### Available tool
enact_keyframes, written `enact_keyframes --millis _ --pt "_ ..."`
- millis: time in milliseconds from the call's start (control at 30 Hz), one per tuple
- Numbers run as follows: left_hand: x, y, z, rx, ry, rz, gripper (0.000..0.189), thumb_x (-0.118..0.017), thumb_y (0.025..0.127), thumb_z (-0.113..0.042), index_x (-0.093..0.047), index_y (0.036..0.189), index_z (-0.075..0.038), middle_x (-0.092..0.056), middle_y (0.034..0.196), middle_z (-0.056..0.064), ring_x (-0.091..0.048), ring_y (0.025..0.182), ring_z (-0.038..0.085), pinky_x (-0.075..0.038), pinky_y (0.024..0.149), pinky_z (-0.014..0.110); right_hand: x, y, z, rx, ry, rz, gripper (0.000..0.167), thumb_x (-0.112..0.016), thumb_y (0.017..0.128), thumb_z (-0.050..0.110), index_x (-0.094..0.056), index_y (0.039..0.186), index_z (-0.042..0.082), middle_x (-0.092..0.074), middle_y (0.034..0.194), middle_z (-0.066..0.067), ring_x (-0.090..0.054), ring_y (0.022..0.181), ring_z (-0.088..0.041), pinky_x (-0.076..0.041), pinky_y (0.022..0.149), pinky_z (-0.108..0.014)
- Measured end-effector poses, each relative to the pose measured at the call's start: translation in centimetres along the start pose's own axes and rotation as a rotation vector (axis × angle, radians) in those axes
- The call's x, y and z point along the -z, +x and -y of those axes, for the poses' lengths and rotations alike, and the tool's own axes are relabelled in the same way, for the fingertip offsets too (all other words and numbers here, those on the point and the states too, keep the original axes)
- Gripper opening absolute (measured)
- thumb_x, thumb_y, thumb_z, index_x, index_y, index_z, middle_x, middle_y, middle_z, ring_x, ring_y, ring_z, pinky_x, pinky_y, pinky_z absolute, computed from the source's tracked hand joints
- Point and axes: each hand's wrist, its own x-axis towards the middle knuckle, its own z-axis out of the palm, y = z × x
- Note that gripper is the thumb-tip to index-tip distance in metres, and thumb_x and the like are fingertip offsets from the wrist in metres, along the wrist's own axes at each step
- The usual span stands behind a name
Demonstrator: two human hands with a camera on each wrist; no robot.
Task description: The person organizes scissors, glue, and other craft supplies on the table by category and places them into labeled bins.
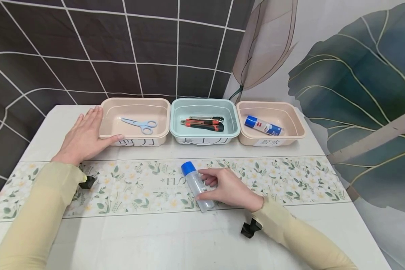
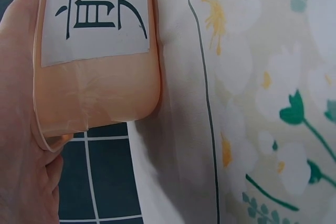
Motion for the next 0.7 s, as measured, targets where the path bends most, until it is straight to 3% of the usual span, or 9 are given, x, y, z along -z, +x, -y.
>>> enact_keyframes --millis 267,700 --pt "0.0 0.1 0.0 -0.004 0.003 0.002 0.113 -0.051 0.094 -0.071 -0.001 0.159 0.006 -0.003 0.166 0.027 0.002 0.154 0.036 0.009 0.123 0.044 -1.5 0.2 0.1 -0.02 0.012 -0.054 0.075 -0.094 0.074 0.032 -0.064 0.135 0.001 -0.07 0.099 0.002 -0.065 0.073 -0.006 -0.057 0.065 -0.024" --pt "-0.1 0.2 0.1 -0.008 -0.004 -0.003 0.113 -0.052 0.094 -0.07 0.0 0.159 0.007 -0.003 0.165 0.028 -0.002 0.153 0.039 0.008 0.124 0.044 -1.7 0.5 0.7 -0.078 -0.005 -0.076 0.07 -0.092 0.074 0.021 -0.064 0.135 0.002 -0.068 0.101 0.002 -0.064 0.068 -0.008 -0.056 0.06 -0.024"
